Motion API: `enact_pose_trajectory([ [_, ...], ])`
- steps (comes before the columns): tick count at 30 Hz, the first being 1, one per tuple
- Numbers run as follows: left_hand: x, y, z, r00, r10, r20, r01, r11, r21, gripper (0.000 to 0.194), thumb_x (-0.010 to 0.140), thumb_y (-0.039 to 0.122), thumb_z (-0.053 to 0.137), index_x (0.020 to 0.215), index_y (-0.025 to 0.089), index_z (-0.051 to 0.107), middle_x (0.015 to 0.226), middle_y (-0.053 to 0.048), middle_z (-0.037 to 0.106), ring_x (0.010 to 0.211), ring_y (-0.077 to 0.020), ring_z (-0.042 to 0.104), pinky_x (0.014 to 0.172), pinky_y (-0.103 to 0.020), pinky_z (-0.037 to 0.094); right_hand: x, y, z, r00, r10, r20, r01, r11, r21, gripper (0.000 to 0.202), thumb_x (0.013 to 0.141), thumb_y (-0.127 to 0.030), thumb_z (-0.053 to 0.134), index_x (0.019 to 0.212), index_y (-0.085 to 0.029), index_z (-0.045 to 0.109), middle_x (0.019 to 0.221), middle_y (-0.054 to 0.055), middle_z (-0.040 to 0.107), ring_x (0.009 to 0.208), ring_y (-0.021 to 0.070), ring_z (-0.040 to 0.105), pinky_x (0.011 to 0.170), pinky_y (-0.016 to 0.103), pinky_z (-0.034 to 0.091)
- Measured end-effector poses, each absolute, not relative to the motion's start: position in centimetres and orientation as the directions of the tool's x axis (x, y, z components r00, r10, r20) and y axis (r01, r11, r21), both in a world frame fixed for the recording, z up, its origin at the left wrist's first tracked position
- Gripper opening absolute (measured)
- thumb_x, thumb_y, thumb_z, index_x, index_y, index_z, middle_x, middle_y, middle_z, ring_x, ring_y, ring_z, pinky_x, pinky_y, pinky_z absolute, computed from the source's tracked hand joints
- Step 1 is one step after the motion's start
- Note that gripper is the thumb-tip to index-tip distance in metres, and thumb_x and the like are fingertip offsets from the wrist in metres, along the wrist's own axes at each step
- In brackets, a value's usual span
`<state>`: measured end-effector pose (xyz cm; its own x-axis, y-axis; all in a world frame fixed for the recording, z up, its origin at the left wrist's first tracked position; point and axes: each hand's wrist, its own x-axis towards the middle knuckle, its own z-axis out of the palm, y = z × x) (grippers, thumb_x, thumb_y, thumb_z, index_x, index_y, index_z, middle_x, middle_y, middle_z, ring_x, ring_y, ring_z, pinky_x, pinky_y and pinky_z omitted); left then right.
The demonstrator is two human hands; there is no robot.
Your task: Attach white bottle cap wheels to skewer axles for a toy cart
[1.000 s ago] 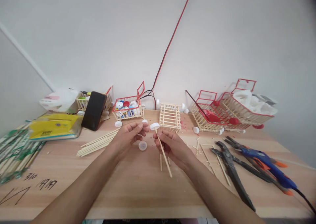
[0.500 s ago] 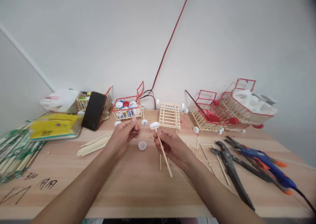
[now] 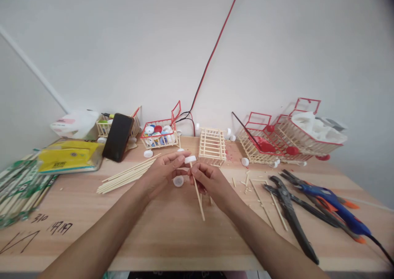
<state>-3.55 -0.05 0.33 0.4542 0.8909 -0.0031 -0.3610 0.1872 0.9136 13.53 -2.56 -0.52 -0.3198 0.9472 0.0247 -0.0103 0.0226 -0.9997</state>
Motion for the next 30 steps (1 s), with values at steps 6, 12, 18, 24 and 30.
enact_pose_trajectory([
  [6, -3.45, -0.05, 0.27, 0.496, 0.868, 0.028, -0.413, 0.207, 0.887, 0.033, 0.080, 0.032, 0.068, 0.108, 0.014, 0.068, 0.095, -0.010, 0.069, 0.074, -0.0135, 0.061, 0.072, -0.029, 0.049, 13.57, -2.52, -1.04, -0.342, 0.939, 0.047, 0.022, 0.058, -0.998, 0.032, 0.088, -0.046, 0.052, 0.072, -0.018, 0.055, 0.060, -0.004, 0.048, 0.046, 0.0056, 0.037, 0.045, 0.021, 0.028],
  [12, -3.50, 0.07, 0.05, 0.508, 0.861, 0.028, -0.419, 0.218, 0.881, 0.029, 0.080, 0.028, 0.068, 0.105, 0.013, 0.070, 0.087, -0.008, 0.069, 0.069, -0.0118, 0.061, 0.067, -0.026, 0.049, 13.45, -2.68, -0.75, -0.337, 0.941, 0.021, 0.014, 0.027, -1.000, 0.031, 0.086, -0.046, 0.054, 0.074, -0.017, 0.056, 0.061, -0.004, 0.050, 0.046, 0.0057, 0.038, 0.045, 0.021, 0.029],
  [18, -3.62, -0.14, 0.14, 0.518, 0.855, 0.026, -0.419, 0.227, 0.879, 0.028, 0.081, 0.028, 0.068, 0.105, 0.013, 0.070, 0.087, -0.008, 0.069, 0.067, -0.0121, 0.061, 0.066, -0.026, 0.049, 13.32, -2.87, -0.38, -0.345, 0.938, 0.020, -0.010, 0.018, -1.000, 0.029, 0.085, -0.045, 0.054, 0.075, -0.018, 0.057, 0.062, -0.004, 0.051, 0.045, 0.0056, 0.037, 0.045, 0.021, 0.028],
  [24, -3.66, -0.05, 0.20, 0.510, 0.860, 0.027, -0.396, 0.206, 0.895, 0.028, 0.081, 0.028, 0.067, 0.104, 0.012, 0.070, 0.085, -0.008, 0.068, 0.070, -0.0130, 0.061, 0.069, -0.027, 0.049, 13.30, -2.86, -0.57, -0.351, 0.936, 0.020, -0.015, 0.016, -1.000, 0.030, 0.085, -0.046, 0.054, 0.073, -0.018, 0.057, 0.060, -0.004, 0.050, 0.045, 0.0058, 0.036, 0.044, 0.021, 0.027],
  [30, -3.63, -0.16, 0.49, 0.499, 0.866, 0.032, -0.406, 0.201, 0.892, 0.033, 0.084, 0.033, 0.063, 0.111, 0.015, 0.066, 0.097, -0.010, 0.068, 0.075, -0.0144, 0.062, 0.072, -0.029, 0.049, 13.58, -2.85, -0.43, -0.350, 0.936, 0.032, 0.011, 0.038, -0.999, 0.030, 0.087, -0.045, 0.053, 0.074, -0.018, 0.057, 0.061, -0.004, 0.050, 0.045, 0.0055, 0.038, 0.045, 0.021, 0.029],
])
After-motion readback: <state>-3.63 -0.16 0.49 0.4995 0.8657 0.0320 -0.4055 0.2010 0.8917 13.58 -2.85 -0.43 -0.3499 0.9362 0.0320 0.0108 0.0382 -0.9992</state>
